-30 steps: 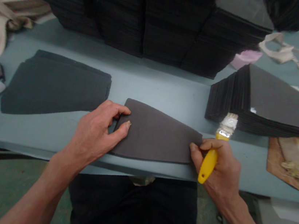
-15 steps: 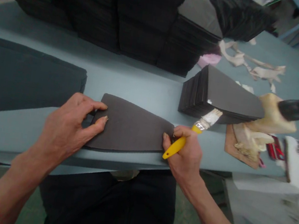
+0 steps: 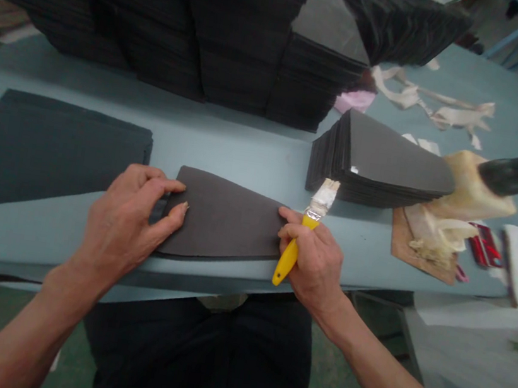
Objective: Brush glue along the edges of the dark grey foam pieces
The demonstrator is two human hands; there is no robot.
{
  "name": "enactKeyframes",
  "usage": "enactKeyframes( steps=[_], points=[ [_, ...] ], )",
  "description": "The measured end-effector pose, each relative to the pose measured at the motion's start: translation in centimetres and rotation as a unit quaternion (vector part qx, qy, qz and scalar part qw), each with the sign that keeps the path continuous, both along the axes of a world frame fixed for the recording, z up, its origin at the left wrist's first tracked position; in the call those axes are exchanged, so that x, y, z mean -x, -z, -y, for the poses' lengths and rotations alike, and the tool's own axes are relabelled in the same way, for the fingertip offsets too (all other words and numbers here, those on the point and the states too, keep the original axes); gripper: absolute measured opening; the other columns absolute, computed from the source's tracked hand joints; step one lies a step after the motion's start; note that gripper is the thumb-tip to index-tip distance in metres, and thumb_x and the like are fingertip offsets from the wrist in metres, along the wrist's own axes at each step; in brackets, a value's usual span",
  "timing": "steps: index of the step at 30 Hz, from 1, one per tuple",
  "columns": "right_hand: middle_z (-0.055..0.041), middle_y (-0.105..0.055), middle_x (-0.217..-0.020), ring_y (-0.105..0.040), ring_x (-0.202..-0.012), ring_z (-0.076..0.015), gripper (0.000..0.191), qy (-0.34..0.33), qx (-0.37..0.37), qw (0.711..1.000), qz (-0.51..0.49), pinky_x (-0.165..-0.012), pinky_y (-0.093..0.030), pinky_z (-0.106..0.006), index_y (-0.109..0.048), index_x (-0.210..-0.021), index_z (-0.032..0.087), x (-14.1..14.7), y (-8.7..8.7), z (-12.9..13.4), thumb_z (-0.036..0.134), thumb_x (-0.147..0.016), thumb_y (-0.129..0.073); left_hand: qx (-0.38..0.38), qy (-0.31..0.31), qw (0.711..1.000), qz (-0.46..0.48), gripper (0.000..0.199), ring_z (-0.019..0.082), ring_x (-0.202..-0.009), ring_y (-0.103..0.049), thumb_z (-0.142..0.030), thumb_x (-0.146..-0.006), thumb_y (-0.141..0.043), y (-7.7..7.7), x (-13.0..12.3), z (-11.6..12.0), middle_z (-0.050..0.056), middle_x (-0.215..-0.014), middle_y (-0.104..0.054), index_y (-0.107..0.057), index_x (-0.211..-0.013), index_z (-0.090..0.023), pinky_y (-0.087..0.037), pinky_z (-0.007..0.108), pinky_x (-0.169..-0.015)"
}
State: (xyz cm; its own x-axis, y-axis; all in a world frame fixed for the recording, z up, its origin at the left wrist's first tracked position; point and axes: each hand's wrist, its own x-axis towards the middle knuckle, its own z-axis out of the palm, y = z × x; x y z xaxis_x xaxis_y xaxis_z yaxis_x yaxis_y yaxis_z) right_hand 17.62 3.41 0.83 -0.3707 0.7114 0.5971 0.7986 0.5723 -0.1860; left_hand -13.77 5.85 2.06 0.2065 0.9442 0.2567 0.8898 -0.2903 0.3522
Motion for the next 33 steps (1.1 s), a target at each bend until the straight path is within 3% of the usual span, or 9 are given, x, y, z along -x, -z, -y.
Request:
enactKeyframes(
  steps=[4, 9, 13, 17, 23, 27, 33],
  points=[
    [-0.011, -0.084, -0.119, -0.082, -0.103, -0.024, 0.021, 0.007, -0.003, 1.0, 0.004, -0.089, -0.064, -0.037, -0.058, -0.096, 0.023, 0.0, 0.1, 0.0, 0.003, -0.099, -0.055, -0.055, 0.081, 0.993, -0.064, 0.033, 0.034, -0.128, -0.063, -0.036, -0.105, -0.053, -0.4, 0.1, -0.3, 0.011, -0.143, -0.067, -0.065, -0.134, -0.025, -0.051, 0.053, -0.111],
    [-0.0103, -0.084, -0.12, -0.082, -0.1, -0.0231, 0.02, 0.017, 0.0, 1.0, -0.006, -0.089, -0.063, -0.036, -0.058, -0.095, 0.024, 0.0, 0.3, 0.1, 0.004, -0.099, -0.055, -0.044, 0.156, 0.983, -0.084, 0.04, 0.033, -0.141, -0.059, -0.033, -0.109, -0.046, -0.3, 0.6, -1.0, 0.014, -0.155, -0.062, -0.061, -0.143, -0.02, -0.048, 0.051, -0.119],
    [-0.0122, -0.084, -0.12, -0.082, -0.099, -0.0244, 0.02, 0.02, 0.005, 1.0, -0.012, -0.087, -0.063, -0.036, -0.058, -0.094, 0.023, 0.1, 0.3, 0.1, 0.004, -0.098, -0.056, -0.031, 0.156, 0.984, -0.084, 0.045, 0.033, -0.153, -0.051, -0.036, -0.11, -0.043, 0.1, 1.0, -1.1, 0.014, -0.165, -0.053, -0.053, -0.151, -0.019, -0.042, 0.049, -0.127],
    [-0.011, -0.083, -0.122, -0.082, -0.102, -0.0229, 0.02, 0.021, 0.015, 0.999, -0.023, -0.086, -0.063, -0.034, -0.058, -0.095, 0.024, 0.1, 0.3, 0.2, 0.005, -0.1, -0.055, -0.005, 0.142, 0.988, -0.066, 0.047, 0.032, -0.158, -0.044, -0.037, -0.111, -0.042, 0.6, 1.5, -1.0, 0.009, -0.168, -0.051, -0.049, -0.156, -0.026, -0.036, 0.05, -0.133],
    [-0.0116, -0.083, -0.125, -0.082, -0.099, -0.0231, 0.021, 0.019, 0.023, 0.999, -0.032, -0.082, -0.062, -0.033, -0.057, -0.095, 0.024, 0.0, 0.6, 0.3, 0.004, -0.098, -0.054, 0.038, 0.117, 0.991, -0.061, 0.049, 0.034, -0.158, -0.042, -0.043, -0.11, -0.038, 1.0, 1.7, -1.1, 0.007, -0.168, -0.052, -0.053, -0.154, -0.027, -0.037, 0.056, -0.131],
    [-0.0098, -0.083, -0.124, -0.081, -0.096, -0.0226, 0.023, 0.015, 0.023, 0.999, -0.034, -0.083, -0.06, -0.033, -0.059, -0.094, 0.024, -0.1, 1.0, 0.2, 0.002, -0.095, -0.054, 0.04, 0.1, 0.989, -0.105, 0.052, 0.035, -0.15, -0.048, -0.046, -0.11, -0.035, 0.3, 1.3, -1.4, 0.01, -0.166, -0.054, -0.058, -0.151, -0.024, -0.042, 0.056, -0.125],
    [-0.006, -0.084, -0.123, -0.077, -0.086, -0.0205, 0.022, 0.037, -0.017, 0.999, -0.021, -0.078, -0.056, -0.031, -0.062, -0.093, 0.024, 0.2, 1.6, -0.2, 0.003, -0.097, -0.057, 0.015, 0.123, 0.981, -0.147, 0.056, 0.038, -0.147, -0.053, -0.051, -0.11, -0.031, -1.7, 0.6, -1.9, 0.013, -0.162, -0.058, -0.064, -0.144, -0.019, -0.042, 0.06, -0.124]
  ],
)
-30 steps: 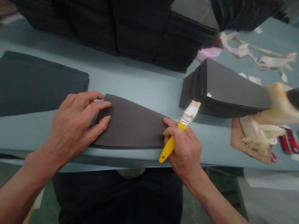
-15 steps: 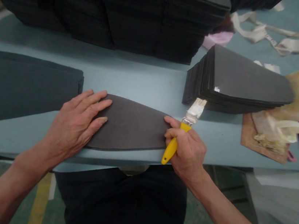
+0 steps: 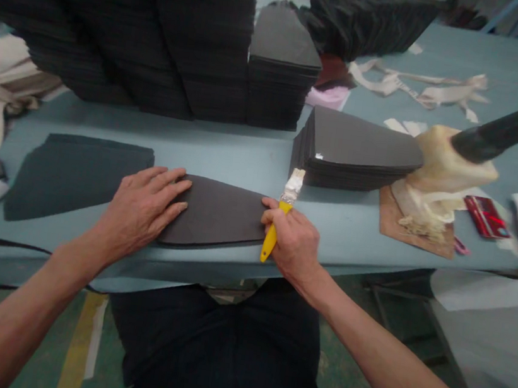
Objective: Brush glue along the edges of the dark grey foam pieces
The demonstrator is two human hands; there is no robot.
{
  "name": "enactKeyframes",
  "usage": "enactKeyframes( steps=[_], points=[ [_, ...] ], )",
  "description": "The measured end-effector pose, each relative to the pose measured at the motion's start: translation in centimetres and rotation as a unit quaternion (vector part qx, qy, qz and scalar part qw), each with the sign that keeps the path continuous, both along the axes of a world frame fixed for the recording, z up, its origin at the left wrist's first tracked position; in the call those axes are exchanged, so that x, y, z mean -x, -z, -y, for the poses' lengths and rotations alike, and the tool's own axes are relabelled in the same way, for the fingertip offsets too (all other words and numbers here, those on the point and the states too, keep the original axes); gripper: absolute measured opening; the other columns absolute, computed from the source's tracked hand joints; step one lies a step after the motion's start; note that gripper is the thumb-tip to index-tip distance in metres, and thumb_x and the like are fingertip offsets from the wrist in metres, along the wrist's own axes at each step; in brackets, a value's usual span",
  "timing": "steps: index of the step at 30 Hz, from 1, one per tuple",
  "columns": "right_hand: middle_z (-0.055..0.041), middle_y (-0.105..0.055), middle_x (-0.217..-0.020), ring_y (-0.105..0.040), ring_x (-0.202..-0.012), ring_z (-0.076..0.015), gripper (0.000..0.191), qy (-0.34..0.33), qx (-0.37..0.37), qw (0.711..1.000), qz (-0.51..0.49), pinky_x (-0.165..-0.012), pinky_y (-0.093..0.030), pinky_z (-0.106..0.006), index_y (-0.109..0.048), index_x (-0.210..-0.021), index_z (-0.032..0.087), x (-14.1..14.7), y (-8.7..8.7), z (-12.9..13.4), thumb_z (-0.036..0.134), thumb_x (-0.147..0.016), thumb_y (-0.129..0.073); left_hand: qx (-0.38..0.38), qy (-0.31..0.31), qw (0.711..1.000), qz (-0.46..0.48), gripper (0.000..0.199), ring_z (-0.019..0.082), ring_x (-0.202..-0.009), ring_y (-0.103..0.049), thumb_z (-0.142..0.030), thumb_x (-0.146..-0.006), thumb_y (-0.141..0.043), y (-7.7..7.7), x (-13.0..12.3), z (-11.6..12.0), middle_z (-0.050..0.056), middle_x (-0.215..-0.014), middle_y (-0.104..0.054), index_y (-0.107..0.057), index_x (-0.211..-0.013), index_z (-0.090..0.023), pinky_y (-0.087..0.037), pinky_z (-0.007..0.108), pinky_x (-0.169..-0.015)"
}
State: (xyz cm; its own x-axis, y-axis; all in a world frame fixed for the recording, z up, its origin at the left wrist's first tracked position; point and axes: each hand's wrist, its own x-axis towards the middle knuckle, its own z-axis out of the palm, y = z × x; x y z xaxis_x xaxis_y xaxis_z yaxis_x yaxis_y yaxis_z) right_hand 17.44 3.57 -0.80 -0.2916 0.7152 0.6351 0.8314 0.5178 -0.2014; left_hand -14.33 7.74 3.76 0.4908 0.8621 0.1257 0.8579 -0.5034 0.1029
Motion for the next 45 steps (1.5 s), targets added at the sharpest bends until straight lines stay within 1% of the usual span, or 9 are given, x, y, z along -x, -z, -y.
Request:
enactKeyframes(
  steps=[5, 11, 18, 22, 27, 32, 36, 41, 45],
  points=[
    [-0.0041, -0.084, -0.122, -0.074, -0.085, -0.0191, 0.021, 0.008, -0.01, 1.0, 0.011, -0.079, -0.054, -0.03, -0.064, -0.094, 0.024, 0.1, 0.2, -0.1, 0.005, -0.101, -0.056, -0.011, 0.03, 0.999, 0.01, 0.062, 0.036, -0.155, -0.047, -0.054, -0.111, -0.03, -0.7, -3.8, 0.5, 0.016, -0.166, -0.053, -0.06, -0.148, -0.015, -0.038, 0.057, -0.129],
    [-0.0045, -0.084, -0.122, -0.075, -0.089, -0.0197, 0.019, 0.014, 0.008, 1.0, 0.017, -0.083, -0.054, -0.031, -0.066, -0.095, 0.023, 0.0, 0.2, 0.0, 0.008, -0.103, -0.057, 0.047, 0.043, 0.998, 0.003, 0.075, 0.043, -0.16, -0.039, -0.066, -0.105, -0.041, 0.9, -8.1, 0.6, 0.017, -0.17, -0.047, -0.05, -0.16, -0.015, -0.036, 0.063, -0.13],
    [-0.0077, -0.083, -0.124, -0.076, -0.096, -0.0221, 0.019, -0.013, 0.013, 1.0, -0.004, -0.09, -0.056, -0.035, -0.066, -0.097, 0.023, -0.4, -0.2, -0.1, 0.006, -0.099, -0.058, 0.034, 0.03, 0.999, -0.008, 0.074, 0.042, -0.161, -0.037, -0.063, -0.103, -0.049, 1.3, -8.3, 0.8, 0.016, -0.171, -0.046, -0.048, -0.163, -0.018, -0.033, 0.064, -0.131],
    [-0.0089, -0.084, -0.117, -0.079, -0.101, -0.0245, 0.018, -0.027, 0.007, 1.0, -0.012, -0.099, -0.058, -0.042, -0.064, -0.096, 0.024, -0.4, -1.5, 0.0, 0.007, -0.098, -0.058, 0.041, 0.025, 0.999, -0.006, 0.073, 0.042, -0.161, -0.037, -0.06, -0.103, -0.054, 1.2, -8.4, 1.0, 0.015, -0.171, -0.047, -0.049, -0.162, -0.019, -0.035, 0.064, -0.131],
    [-0.0138, -0.08, -0.131, -0.077, -0.12, -0.0267, 0.016, -0.075, 0.0, 0.994, -0.073, -0.102, -0.062, -0.045, -0.059, -0.097, 0.024, 1.6, -2.9, -0.6, 0.009, -0.102, -0.057, 0.056, 0.025, 0.998, 0.0, 0.074, 0.041, -0.163, -0.035, -0.062, -0.103, -0.054, 1.2, -8.4, 1.2, 0.013, -0.173, -0.044, -0.047, -0.163, -0.019, -0.034, 0.064, -0.132],
    [-0.0176, -0.077, -0.134, -0.073, -0.132, -0.0272, 0.008, -0.1, 0.079, 0.98, -0.155, -0.105, -0.063, -0.046, -0.058, -0.103, 0.023, 4.3, -1.1, -2.0, 0.015, -0.104, -0.057, 0.061, 0.025, 0.998, 0.001, 0.074, 0.042, -0.163, -0.033, -0.062, -0.105, -0.05, 1.1, -8.7, 1.3, 0.014, -0.173, -0.044, -0.044, -0.164, -0.018, -0.033, 0.063, -0.133],
    [-0.0164, -0.078, -0.134, -0.073, -0.131, -0.0282, 0.006, -0.09, 0.094, 0.979, -0.159, -0.105, -0.064, -0.047, -0.058, -0.105, 0.023, 4.6, 0.3, -2.3, 0.017, -0.104, -0.057, 0.044, 0.03, 0.999, 0.012, 0.072, 0.04, -0.163, -0.034, -0.06, -0.106, -0.048, 1.2, -8.8, 1.4, 0.014, -0.172, -0.045, -0.044, -0.164, -0.017, -0.033, 0.061, -0.134],
    [-0.0168, -0.076, -0.137, -0.072, -0.134, -0.0284, 0.007, -0.093, 0.115, 0.975, -0.163, -0.106, -0.062, -0.049, -0.059, -0.108, 0.023, 4.2, 0.5, -2.0, 0.017, -0.103, -0.058, 0.046, 0.035, 0.998, 0.012, 0.072, 0.04, -0.164, -0.034, -0.058, -0.105, -0.049, 1.3, -8.6, 1.4, 0.014, -0.174, -0.042, -0.044, -0.164, -0.017, -0.031, 0.059, -0.135],
    [-0.0161, -0.077, -0.137, -0.072, -0.133, -0.0287, 0.009, -0.088, 0.115, 0.978, -0.15, -0.107, -0.061, -0.049, -0.06, -0.111, 0.023, 4.4, 0.6, -2.0, 0.02, -0.103, -0.061, 0.045, 0.039, 0.998, 0.018, 0.066, 0.035, -0.165, -0.033, -0.047, -0.109, -0.038, 1.3, -7.8, 1.4, 0.016, -0.175, -0.039, -0.041, -0.166, -0.012, -0.032, 0.054, -0.135]
  ],
)
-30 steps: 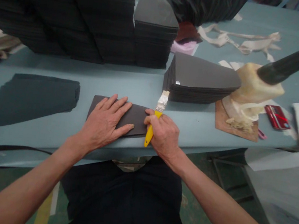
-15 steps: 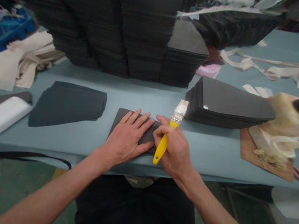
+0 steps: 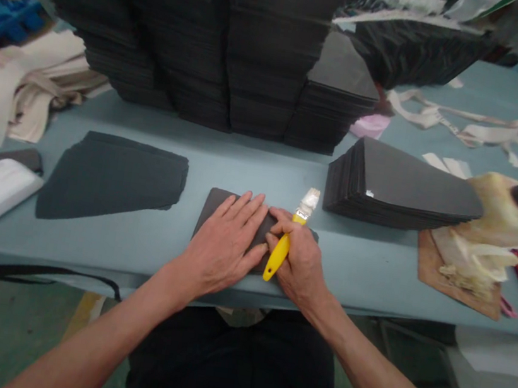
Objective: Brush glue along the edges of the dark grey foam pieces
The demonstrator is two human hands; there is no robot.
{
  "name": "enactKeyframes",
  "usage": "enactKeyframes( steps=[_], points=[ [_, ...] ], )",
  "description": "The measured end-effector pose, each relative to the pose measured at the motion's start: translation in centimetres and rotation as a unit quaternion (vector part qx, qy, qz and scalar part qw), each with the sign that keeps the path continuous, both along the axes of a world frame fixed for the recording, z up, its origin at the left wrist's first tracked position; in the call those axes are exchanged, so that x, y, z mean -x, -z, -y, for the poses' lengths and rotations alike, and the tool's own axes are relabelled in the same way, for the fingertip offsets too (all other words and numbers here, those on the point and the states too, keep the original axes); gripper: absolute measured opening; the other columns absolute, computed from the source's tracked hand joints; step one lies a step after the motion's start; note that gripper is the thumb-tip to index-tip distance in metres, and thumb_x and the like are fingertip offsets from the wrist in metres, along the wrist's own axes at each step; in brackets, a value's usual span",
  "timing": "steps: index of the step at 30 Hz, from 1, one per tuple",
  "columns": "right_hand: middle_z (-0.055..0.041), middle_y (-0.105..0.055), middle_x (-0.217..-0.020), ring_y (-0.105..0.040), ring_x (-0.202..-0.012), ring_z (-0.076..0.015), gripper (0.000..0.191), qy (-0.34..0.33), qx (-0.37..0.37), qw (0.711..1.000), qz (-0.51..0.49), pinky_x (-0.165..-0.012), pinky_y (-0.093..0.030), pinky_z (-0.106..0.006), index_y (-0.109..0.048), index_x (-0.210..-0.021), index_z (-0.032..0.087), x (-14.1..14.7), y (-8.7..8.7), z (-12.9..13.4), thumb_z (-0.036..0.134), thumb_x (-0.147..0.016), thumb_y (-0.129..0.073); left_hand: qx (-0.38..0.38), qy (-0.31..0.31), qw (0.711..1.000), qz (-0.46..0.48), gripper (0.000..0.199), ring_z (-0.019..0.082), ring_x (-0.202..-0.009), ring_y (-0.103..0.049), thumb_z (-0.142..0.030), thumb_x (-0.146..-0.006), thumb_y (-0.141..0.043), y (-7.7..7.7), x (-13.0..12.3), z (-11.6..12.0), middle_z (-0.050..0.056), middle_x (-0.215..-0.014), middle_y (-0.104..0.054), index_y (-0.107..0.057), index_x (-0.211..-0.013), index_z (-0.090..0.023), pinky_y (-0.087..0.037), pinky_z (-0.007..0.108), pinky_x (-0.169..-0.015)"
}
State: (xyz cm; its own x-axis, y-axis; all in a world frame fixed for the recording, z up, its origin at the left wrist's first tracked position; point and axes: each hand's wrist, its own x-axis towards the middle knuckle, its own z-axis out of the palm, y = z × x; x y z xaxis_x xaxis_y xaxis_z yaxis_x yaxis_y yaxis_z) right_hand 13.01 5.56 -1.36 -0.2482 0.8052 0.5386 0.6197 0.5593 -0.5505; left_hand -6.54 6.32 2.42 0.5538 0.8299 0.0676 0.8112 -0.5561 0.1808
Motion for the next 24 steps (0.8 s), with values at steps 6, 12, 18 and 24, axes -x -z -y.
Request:
enactKeyframes(
  steps=[6, 12, 18, 24],
  points=[
    [-0.0179, -0.072, -0.145, -0.069, -0.136, -0.0275, 0.016, -0.026, 0.029, 0.994, 0.102, -0.113, -0.055, -0.047, -0.063, -0.114, 0.022, 0.3, -1.1, 0.0, 0.036, -0.106, -0.064, -0.056, -0.073, 0.995, 0.026, 0.066, 0.046, -0.161, -0.036, -0.04, -0.108, -0.028, 1.2, 1.1, -0.1, 0.026, -0.17, -0.043, -0.044, -0.162, -0.007, -0.035, 0.068, -0.128],
    [-0.014, -0.072, -0.146, -0.065, -0.139, -0.0235, 0.022, 0.002, 0.0, 0.989, 0.15, -0.127, -0.043, -0.044, -0.067, -0.119, 0.02, 2.8, -2.9, 1.0, 0.02, -0.11, -0.047, -0.072, -0.036, 0.997, 0.015, 0.072, 0.05, -0.162, -0.033, -0.039, -0.107, -0.027, 1.8, 1.8, -0.6, 0.021, -0.173, -0.039, 0.0, -0.174, -0.03, -0.038, 0.075, -0.124],
    [-0.0079, -0.075, -0.131, -0.062, -0.133, -0.0234, 0.031, 0.024, 0.043, 0.984, 0.171, -0.12, -0.05, -0.038, -0.069, -0.122, 0.021, 4.2, -3.5, 1.1, 0.021, -0.114, -0.039, -0.065, -0.037, 0.997, 0.021, 0.071, 0.052, -0.16, -0.034, -0.038, -0.108, -0.023, 1.4, 2.1, -0.9, 0.016, -0.176, -0.035, 0.001, -0.174, -0.036, -0.036, 0.08, -0.123],
    [-0.0058, -0.076, -0.127, -0.063, -0.128, -0.0217, 0.03, 0.038, 0.045, 0.983, 0.175, -0.117, -0.052, -0.036, -0.071, -0.121, 0.022, 4.0, -4.0, 0.6, 0.018, -0.112, -0.042, -0.031, -0.052, 0.998, 0.007, 0.07, 0.052, -0.161, -0.033, -0.043, -0.107, -0.025, 1.1, 2.2, -1.2, 0.014, -0.177, -0.035, -0.008, -0.174, -0.036, -0.034, 0.081, -0.125]
  ],
)
